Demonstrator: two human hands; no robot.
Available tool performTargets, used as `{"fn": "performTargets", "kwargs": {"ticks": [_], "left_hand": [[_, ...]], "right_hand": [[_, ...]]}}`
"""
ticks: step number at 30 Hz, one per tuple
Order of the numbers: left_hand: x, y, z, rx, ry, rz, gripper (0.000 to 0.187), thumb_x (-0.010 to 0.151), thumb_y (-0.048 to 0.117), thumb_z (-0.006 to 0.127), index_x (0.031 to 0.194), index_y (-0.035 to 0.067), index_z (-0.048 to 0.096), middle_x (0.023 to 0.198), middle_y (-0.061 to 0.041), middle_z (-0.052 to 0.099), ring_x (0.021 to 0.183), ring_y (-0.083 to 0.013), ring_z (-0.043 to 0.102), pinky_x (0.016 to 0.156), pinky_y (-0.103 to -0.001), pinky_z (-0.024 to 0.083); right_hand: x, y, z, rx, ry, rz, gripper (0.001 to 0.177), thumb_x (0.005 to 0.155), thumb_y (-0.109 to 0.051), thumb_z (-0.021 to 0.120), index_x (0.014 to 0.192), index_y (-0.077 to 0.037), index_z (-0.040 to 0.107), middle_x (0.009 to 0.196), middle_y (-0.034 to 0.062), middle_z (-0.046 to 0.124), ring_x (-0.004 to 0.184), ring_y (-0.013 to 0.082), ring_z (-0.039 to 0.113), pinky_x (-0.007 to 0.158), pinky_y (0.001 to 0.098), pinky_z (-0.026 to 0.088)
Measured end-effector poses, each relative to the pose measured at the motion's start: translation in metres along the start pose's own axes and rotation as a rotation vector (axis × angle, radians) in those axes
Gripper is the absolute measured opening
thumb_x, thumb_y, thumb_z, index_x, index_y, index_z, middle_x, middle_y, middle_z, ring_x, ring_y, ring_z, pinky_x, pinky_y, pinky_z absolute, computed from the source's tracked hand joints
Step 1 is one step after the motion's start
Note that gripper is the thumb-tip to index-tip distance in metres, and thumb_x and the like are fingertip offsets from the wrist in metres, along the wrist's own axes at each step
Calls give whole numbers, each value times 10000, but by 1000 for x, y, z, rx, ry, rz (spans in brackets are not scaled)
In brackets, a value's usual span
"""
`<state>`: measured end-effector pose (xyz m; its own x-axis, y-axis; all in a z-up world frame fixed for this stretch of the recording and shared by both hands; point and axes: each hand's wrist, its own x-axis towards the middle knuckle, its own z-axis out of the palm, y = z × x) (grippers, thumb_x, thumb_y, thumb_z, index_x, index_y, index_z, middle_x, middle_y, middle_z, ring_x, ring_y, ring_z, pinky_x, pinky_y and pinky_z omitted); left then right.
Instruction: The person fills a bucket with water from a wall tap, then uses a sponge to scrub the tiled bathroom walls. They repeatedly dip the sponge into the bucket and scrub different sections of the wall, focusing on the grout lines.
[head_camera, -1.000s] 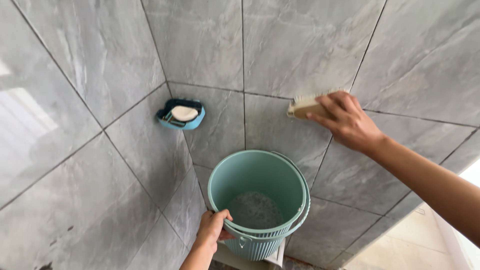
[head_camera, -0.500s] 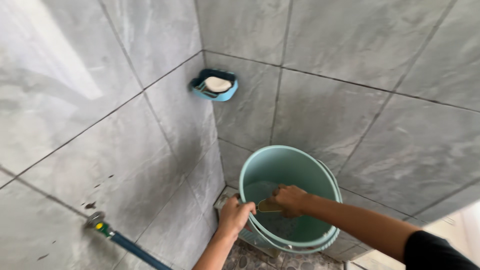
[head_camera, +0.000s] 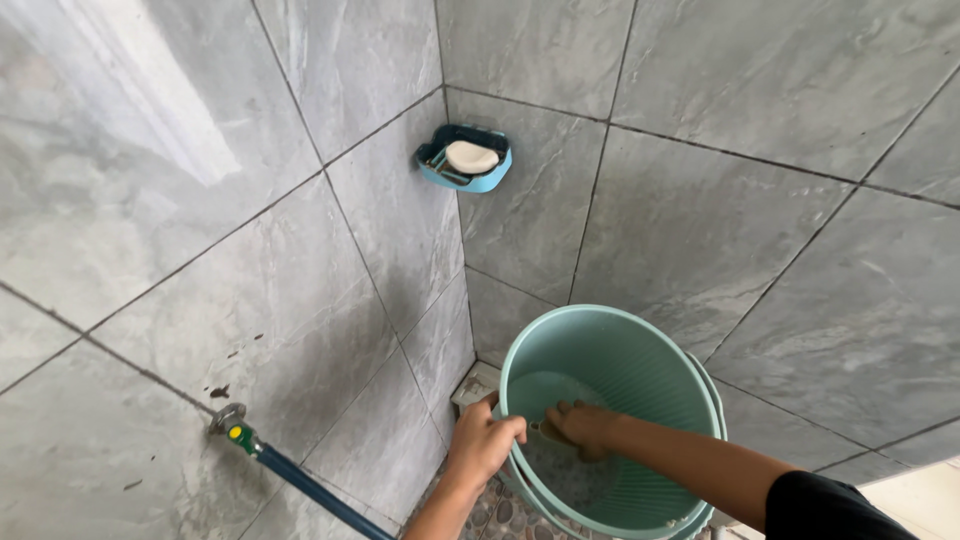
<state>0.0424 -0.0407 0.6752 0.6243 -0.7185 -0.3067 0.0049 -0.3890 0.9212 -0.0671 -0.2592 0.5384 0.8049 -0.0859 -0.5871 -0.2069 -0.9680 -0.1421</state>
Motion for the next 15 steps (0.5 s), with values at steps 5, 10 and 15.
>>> {"fn": "performTargets", "kwargs": {"ticks": [5,10,15], "left_hand": [[18,-14,1,-109,-3,98,360,626,105,656,944,-10,781,646,-120,713,555,-199,649,530,-324,488],[41,-19,4,-302,-58,-41,313,665,54,641,958,-32,707,664,-109,657,509,-229,666,430,-364,543],[59,-9,4,-408,-99,-94,237,699,64,638,907,-50,641,685,-132,639,501,-257,671,461,-406,609]], "right_hand": [[-34,-16,-48,-15,35,-51,812,781,-109,801,1453,-122,344,1402,206,433,1294,438,453,1046,498,459],[-97,-19,-112,-208,158,-67,722,772,-119,757,1413,-216,439,1332,150,478,1261,355,463,967,467,515],[-198,-24,-211,-331,695,-151,768,786,-46,681,1461,-370,511,1257,95,568,1175,305,506,846,431,554]]}}
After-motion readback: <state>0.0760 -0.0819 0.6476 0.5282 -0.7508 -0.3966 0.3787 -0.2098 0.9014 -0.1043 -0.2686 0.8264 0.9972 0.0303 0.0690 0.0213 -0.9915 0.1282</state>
